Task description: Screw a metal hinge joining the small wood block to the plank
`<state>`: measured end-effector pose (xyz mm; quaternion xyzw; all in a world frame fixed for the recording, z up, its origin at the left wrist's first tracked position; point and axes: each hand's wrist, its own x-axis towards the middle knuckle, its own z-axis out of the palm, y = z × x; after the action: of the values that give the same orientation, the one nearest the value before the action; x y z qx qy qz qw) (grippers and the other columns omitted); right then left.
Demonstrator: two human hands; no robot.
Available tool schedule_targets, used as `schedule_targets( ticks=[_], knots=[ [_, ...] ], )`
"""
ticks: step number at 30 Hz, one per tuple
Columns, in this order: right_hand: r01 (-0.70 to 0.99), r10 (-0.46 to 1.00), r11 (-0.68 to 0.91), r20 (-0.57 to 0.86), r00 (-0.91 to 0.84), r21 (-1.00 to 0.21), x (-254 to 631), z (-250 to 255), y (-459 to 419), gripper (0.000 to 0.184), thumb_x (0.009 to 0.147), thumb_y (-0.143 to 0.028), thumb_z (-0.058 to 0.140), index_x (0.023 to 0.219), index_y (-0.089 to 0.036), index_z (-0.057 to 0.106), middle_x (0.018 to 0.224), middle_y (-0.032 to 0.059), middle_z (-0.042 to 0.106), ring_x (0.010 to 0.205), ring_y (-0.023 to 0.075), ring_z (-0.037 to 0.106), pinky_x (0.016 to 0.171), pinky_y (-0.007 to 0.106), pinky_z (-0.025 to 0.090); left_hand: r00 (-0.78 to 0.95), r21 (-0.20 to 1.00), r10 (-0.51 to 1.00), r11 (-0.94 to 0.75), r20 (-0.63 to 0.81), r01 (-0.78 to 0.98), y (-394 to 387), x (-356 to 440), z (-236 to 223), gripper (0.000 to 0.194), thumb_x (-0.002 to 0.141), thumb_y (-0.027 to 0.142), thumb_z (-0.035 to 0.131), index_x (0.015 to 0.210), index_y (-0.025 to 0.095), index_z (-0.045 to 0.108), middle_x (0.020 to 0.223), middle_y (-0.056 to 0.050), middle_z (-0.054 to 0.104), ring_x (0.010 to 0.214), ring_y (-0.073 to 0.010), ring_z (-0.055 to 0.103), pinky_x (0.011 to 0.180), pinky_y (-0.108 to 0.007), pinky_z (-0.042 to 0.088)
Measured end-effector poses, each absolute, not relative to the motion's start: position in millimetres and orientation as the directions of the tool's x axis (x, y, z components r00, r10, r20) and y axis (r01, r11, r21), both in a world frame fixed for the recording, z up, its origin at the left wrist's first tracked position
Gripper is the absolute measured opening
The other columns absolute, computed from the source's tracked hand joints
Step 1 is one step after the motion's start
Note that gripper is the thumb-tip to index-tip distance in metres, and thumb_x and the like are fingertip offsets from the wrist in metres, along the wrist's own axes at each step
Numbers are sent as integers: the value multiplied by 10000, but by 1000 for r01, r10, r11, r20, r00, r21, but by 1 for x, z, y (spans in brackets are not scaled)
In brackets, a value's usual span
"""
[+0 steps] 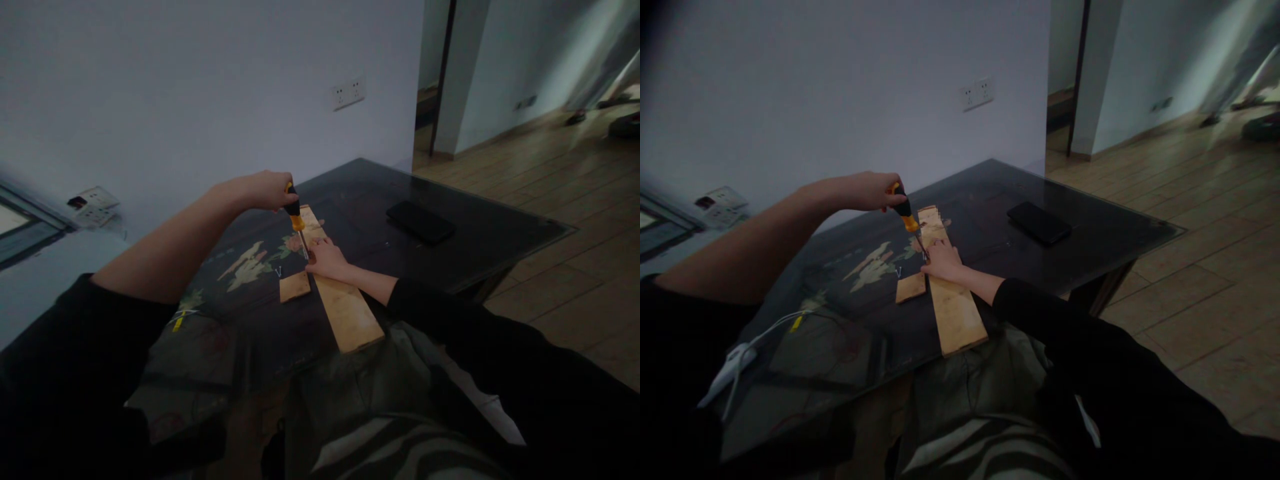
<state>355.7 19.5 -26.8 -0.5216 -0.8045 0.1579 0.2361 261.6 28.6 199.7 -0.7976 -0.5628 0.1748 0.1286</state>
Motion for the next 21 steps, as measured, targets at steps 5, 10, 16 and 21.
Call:
schedule_targets(
  ticks=[5, 10, 16, 21],
  knots=[
    [767, 911, 413, 219, -349, -491, 356, -29, 22, 454, 796, -427, 679, 1162, -158, 679, 1344, 168, 591, 1289, 354, 463, 974, 485, 507, 290, -394, 950, -310, -112, 865, 25, 264, 198, 591, 933, 553, 438, 1391, 212, 588, 969, -100, 764, 932, -245, 670, 813, -307, 452],
    [775, 914, 406, 209, -348, -485, 356, -29, 23, 442, 793, -433, 674, 1139, -158, 691, 1350, 166, 590, 1309, 364, 445, 966, 494, 512, 298, -357, 954, -273, 15, 893, 21, 264, 191, 626, 933, 633, 420, 1384, 237, 599, 1057, -139, 741, 1020, -294, 646, 826, -362, 460],
    [766, 907, 420, 212, -363, -487, 356, -29, 24, 466, 810, -440, 681, 1178, -155, 674, 1343, 163, 595, 1295, 357, 457, 962, 472, 497, 306, -336, 951, -280, 27, 899, 25, 256, 189, 615, 934, 639, 424, 1375, 249, 602, 1080, -133, 730, 1020, -282, 638, 821, -356, 457],
    [701, 822, 570, 299, -486, -428, 373, -33, 27, 440, 924, -429, 601, 1231, -120, 660, 1291, 173, 645, 1270, 311, 509, 1091, 469, 373, 320, -337, 947, -294, 22, 894, 23, 250, 190, 571, 949, 574, 420, 1370, 233, 600, 1082, -133, 733, 990, -264, 639, 802, -345, 456]
  ],
)
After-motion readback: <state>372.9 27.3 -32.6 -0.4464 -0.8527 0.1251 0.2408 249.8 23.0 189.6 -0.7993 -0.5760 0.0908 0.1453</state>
